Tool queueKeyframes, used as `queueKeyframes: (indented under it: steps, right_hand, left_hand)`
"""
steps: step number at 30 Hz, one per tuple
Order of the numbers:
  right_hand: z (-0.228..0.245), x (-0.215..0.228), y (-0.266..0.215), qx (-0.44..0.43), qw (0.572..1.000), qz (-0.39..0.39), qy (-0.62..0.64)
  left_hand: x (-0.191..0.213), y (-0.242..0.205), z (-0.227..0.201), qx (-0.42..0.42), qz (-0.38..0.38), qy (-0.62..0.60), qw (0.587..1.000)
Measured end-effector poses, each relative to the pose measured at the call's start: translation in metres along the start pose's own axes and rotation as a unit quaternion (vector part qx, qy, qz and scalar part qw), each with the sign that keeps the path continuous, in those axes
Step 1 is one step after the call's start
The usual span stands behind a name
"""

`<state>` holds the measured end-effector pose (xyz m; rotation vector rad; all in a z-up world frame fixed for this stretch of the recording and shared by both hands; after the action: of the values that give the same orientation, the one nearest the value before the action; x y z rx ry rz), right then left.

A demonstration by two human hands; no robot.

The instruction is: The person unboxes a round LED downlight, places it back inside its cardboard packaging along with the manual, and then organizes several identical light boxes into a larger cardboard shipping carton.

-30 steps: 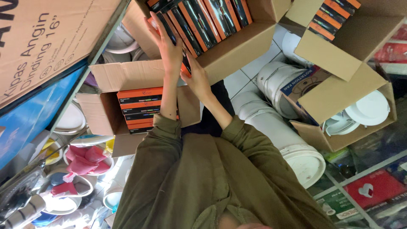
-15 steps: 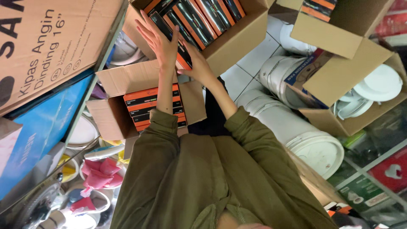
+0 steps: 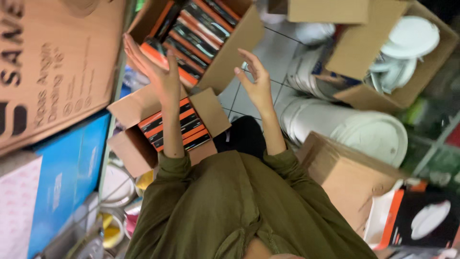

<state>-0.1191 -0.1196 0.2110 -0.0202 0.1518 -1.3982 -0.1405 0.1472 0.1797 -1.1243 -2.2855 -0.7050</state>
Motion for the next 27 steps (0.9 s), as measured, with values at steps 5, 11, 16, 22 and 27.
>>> queueKeyframes:
  steps: [5,11,16,22,27]
  right_hand:
    - [0.029,0.072,-0.057,0.054,0.991,-0.115,0.035]
    - [0.041,0.139,-0.165,0.073,0.964,-0.249,0.054]
    - [0.041,0.162,-0.278,0.075,0.935,-0.344,0.041]
    - [0.046,0.159,-0.371,0.074,0.912,-0.404,-0.003]
    - [0.101,0.193,-0.362,0.155,0.894,-0.417,-0.052]
  left_hand:
    - [-0.043,-0.028,-0.084,-0.055,0.113,-0.065,0.99]
    - [-0.093,-0.11,-0.162,-0.164,0.247,-0.112,0.948]
    - [-0.102,-0.206,-0.205,-0.238,0.344,-0.172,0.892]
    - [-0.09,-0.319,-0.206,-0.218,0.502,-0.239,0.802]
    - [-0.109,-0.367,-0.206,-0.186,0.605,-0.255,0.731]
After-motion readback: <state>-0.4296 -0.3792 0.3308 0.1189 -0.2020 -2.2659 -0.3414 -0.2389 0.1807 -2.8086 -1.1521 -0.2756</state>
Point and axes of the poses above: each hand's wrist, its own y-axis towards the middle knuckle, its own x-axis out of the back of the hand, z = x × y, the point moved 6 cm from there along y, towards the middle knuckle, and after that the axes turned 11 degrees about y, right-handed, at the moved point
